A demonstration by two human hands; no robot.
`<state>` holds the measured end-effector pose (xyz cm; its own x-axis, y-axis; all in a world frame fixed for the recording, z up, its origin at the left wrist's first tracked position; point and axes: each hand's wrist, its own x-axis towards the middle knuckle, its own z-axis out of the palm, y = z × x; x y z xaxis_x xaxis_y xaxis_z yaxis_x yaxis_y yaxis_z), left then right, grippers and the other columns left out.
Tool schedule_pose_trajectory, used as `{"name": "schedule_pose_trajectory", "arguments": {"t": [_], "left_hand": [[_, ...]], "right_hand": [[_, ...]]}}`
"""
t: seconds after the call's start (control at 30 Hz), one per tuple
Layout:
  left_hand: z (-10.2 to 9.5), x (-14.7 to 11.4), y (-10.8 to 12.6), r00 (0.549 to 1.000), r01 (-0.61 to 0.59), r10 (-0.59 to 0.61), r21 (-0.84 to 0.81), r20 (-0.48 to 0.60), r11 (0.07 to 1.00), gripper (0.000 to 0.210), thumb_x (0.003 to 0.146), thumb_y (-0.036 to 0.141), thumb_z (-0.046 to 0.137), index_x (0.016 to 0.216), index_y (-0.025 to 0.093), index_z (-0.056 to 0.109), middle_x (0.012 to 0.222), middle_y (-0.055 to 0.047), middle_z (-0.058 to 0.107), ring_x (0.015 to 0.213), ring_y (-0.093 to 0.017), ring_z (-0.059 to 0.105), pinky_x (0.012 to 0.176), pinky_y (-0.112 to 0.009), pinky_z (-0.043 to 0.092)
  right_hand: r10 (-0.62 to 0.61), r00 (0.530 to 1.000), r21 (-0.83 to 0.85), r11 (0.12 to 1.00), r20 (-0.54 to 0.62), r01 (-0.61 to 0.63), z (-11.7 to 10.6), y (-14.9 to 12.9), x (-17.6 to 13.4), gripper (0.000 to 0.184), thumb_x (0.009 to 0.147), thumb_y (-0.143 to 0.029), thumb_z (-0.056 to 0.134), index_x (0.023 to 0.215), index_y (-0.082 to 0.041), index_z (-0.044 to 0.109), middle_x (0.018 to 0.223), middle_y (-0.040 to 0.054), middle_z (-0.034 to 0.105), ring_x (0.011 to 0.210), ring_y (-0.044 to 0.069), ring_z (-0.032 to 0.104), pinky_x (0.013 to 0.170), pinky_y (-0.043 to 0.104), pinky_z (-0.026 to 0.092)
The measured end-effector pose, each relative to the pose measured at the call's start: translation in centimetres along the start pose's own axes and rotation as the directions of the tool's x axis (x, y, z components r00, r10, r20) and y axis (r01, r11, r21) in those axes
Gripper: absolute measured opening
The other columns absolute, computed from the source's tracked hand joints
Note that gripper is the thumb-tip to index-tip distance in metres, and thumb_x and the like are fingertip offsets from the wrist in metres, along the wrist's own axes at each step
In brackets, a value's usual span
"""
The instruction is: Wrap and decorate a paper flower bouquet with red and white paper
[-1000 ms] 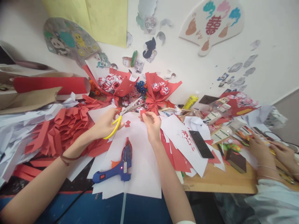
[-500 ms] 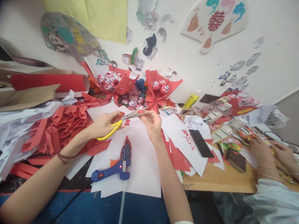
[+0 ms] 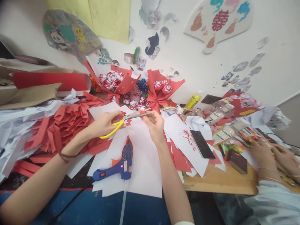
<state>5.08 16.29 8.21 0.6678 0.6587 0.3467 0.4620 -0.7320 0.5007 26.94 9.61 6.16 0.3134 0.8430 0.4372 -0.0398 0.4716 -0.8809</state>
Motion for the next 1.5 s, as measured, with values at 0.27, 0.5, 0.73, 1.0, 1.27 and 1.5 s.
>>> {"name": "schedule_pose_trajectory", "arguments": {"t": [0.27, 0.5, 0.73, 1.0, 1.27, 1.5], "left_hand": [[-0.1, 0.0, 0.2, 1.0, 0.006, -0.006, 0.022, 0.002, 1.0, 0.042, 0.084, 0.059, 0.06, 0.097, 0.018, 0.059, 0.068, 0.004, 0.053, 0.059, -0.013, 0.047, 0.059, -0.025, 0.031], [0.0, -0.1, 0.6, 1.0, 0.005, -0.005, -0.009, -0.016, 1.0, 0.037, 0.086, 0.057, 0.059, 0.087, 0.02, 0.053, 0.067, 0.005, 0.05, 0.058, -0.012, 0.044, 0.058, -0.025, 0.03], [0.6, -0.1, 0.7, 1.0, 0.007, -0.008, -0.055, -0.029, 0.998, 0.038, 0.088, 0.055, 0.059, 0.078, 0.021, 0.044, 0.065, 0.007, 0.04, 0.057, -0.011, 0.037, 0.056, -0.025, 0.027], [1.1, -0.1, 1.7, 0.998, 0.04, -0.047, -0.141, -0.044, 0.989, 0.034, 0.088, 0.05, 0.059, 0.077, 0.021, 0.045, 0.065, 0.007, 0.04, 0.058, -0.011, 0.037, 0.057, -0.025, 0.028], [1.8, -0.1, 2.5, 0.996, 0.055, -0.068, -0.221, -0.05, 0.974, 0.035, 0.089, 0.047, 0.059, 0.076, 0.021, 0.04, 0.064, 0.007, 0.042, 0.058, -0.01, 0.037, 0.057, -0.025, 0.029], [2.8, 0.2, 2.5, 0.996, 0.038, -0.057, -0.283, -0.061, 0.958, 0.034, 0.093, 0.048, 0.053, 0.075, 0.021, 0.042, 0.063, 0.007, 0.04, 0.057, -0.01, 0.036, 0.056, -0.025, 0.029]], "right_hand": [[-0.017, 1.0, 0.009, 1.0, -0.007, 0.017, 0.0, 0.1, 0.0, 0.024, 0.076, -0.039, 0.08, 0.083, -0.021, 0.065, 0.093, 0.0024, 0.071, 0.086, 0.016, 0.068, 0.089, 0.033, 0.056], [-0.015, 1.0, 0.042, 0.999, -0.018, 0.015, 0.1, 0.0, -0.1, 0.024, 0.077, -0.038, 0.079, 0.081, -0.021, 0.062, 0.091, 0.0018, 0.071, 0.082, 0.016, 0.067, 0.084, 0.033, 0.057], [0.013, 0.997, 0.109, 0.994, -0.082, -0.004, 0.8, -0.1, -0.1, 0.029, 0.073, -0.038, 0.081, 0.077, -0.021, 0.058, 0.085, 0.0012, 0.07, 0.082, 0.018, 0.068, 0.083, 0.035, 0.057], [0.017, 0.987, 0.233, 0.972, -0.16, 0.021, 1.6, 0.1, -0.2, 0.028, 0.069, -0.034, 0.084, 0.074, -0.02, 0.061, 0.086, 0.0001, 0.071, 0.086, 0.017, 0.069, 0.076, 0.032, 0.057], [0.049, 0.976, 0.364, 0.931, -0.211, 0.032, 2.8, 0.0, -0.3, 0.026, 0.068, -0.032, 0.086, 0.075, -0.02, 0.063, 0.088, -0.0008, 0.074, 0.092, 0.016, 0.07, 0.094, 0.036, 0.055], [0.091, 0.984, 0.429, 0.903, -0.153, -0.017, 3.5, -0.1, -0.4, 0.025, 0.068, -0.031, 0.087, 0.076, -0.02, 0.065, 0.091, 0.0005, 0.075, 0.095, 0.017, 0.071, 0.103, 0.038, 0.052]]}}
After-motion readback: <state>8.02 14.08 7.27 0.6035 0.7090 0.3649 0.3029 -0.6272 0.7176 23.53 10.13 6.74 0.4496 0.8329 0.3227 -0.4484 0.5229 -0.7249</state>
